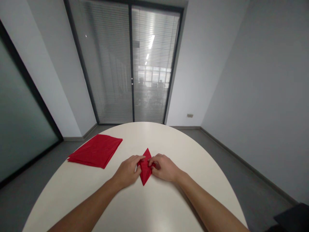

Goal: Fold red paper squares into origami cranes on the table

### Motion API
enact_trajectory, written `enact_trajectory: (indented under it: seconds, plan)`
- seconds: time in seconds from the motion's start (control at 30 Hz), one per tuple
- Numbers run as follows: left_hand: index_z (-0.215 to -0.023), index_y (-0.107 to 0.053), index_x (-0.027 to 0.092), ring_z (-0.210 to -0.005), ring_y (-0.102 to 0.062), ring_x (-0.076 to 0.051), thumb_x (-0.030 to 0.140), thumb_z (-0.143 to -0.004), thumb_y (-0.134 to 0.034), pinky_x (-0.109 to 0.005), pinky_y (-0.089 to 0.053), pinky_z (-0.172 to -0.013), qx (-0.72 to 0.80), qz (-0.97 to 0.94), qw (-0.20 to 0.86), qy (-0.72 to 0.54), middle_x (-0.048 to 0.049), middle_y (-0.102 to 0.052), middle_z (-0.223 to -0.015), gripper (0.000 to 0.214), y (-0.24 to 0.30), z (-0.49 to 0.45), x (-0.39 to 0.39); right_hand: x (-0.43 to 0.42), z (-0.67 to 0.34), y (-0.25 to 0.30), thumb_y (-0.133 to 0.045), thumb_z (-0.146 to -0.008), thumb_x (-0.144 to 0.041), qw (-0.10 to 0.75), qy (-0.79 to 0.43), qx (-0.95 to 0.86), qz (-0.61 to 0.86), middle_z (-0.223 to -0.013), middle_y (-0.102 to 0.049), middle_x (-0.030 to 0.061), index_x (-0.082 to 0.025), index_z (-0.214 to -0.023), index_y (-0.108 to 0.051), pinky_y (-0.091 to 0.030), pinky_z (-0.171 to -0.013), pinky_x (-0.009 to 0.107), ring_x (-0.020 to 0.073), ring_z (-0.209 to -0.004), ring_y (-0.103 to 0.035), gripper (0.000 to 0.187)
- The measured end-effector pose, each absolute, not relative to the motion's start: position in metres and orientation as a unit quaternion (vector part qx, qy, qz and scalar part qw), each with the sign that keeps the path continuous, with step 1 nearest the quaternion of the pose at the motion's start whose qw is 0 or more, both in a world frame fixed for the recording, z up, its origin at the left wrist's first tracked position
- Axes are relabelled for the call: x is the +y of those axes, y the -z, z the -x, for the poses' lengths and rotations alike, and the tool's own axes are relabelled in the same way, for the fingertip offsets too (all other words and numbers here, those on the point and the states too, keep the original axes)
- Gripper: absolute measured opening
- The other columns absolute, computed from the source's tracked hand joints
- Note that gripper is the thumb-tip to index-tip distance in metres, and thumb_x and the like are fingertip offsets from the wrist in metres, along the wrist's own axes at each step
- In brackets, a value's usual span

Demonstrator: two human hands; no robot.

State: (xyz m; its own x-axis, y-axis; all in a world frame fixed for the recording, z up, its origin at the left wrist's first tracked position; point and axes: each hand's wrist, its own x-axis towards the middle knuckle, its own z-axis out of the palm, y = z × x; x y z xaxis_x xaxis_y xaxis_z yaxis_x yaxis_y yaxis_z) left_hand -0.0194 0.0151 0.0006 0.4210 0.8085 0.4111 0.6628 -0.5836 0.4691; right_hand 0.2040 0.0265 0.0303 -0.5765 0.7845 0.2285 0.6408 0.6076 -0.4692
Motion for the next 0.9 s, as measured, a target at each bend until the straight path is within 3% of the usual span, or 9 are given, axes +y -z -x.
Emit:
enact_trajectory:
  seconds: [0.33, 0.6, 0.7, 0.83, 0.9]
  plan:
    - [-0.094, -0.063, 0.024, -0.096, -0.062, -0.020, 0.006, -0.082, -0.049, -0.033, -0.049, -0.087, 0.423, -0.844, 0.105, -0.312, -0.0031, -0.070, -0.100, 0.025, -0.0063, 0.0186, 0.0130, 0.0278, -0.2051, -0.0279, -0.054, -0.077, -0.012, 0.223, -0.203, -0.850, 0.432, -0.078, -0.066, 0.0001, -0.021, -0.090, -0.061, -0.037, -0.065, 0.024, 0.0145, -0.068, -0.056, 0.018]
    - [-0.090, -0.060, 0.023, -0.089, -0.062, -0.019, 0.010, -0.082, -0.051, -0.032, -0.048, -0.082, 0.472, -0.815, 0.093, -0.324, -0.0020, -0.069, -0.094, 0.018, -0.0052, 0.0205, 0.0122, 0.0305, -0.2075, -0.0250, -0.048, -0.084, -0.013, 0.242, -0.246, -0.821, 0.456, -0.068, -0.063, -0.0029, -0.022, -0.094, -0.053, -0.034, -0.059, 0.024, 0.0135, -0.060, -0.053, 0.014]
    - [-0.092, -0.061, 0.024, -0.084, -0.063, -0.019, 0.013, -0.084, -0.051, -0.031, -0.047, -0.078, 0.501, -0.798, 0.090, -0.321, -0.0014, -0.069, -0.090, 0.017, -0.0044, 0.0208, 0.0129, 0.0307, -0.2086, -0.0239, -0.051, -0.081, -0.012, 0.249, -0.240, -0.822, 0.451, -0.076, -0.067, -0.0015, -0.022, -0.097, -0.053, -0.036, -0.061, 0.024, 0.0143, -0.065, -0.057, 0.019]
    - [-0.091, -0.061, 0.024, -0.078, -0.063, -0.019, 0.017, -0.088, -0.049, -0.030, -0.046, -0.073, 0.526, -0.781, 0.086, -0.325, -0.0005, -0.068, -0.085, 0.014, -0.0050, 0.0205, 0.0136, 0.0303, -0.2096, -0.0231, -0.058, -0.076, -0.011, 0.255, -0.223, -0.843, 0.419, -0.102, -0.071, 0.0024, -0.023, -0.110, -0.058, -0.042, -0.072, 0.025, 0.0175, -0.085, -0.064, 0.036]
    - [-0.090, -0.060, 0.024, -0.076, -0.063, -0.019, 0.018, -0.088, -0.050, -0.029, -0.045, -0.071, 0.531, -0.776, 0.087, -0.330, -0.0001, -0.068, -0.084, 0.013, -0.0058, 0.0200, 0.0132, 0.0307, -0.2095, -0.0228, -0.061, -0.079, -0.016, 0.244, -0.210, -0.846, 0.424, -0.101, -0.072, 0.0032, -0.023, -0.110, -0.061, -0.042, -0.073, 0.026, 0.0182, -0.085, -0.064, 0.032]
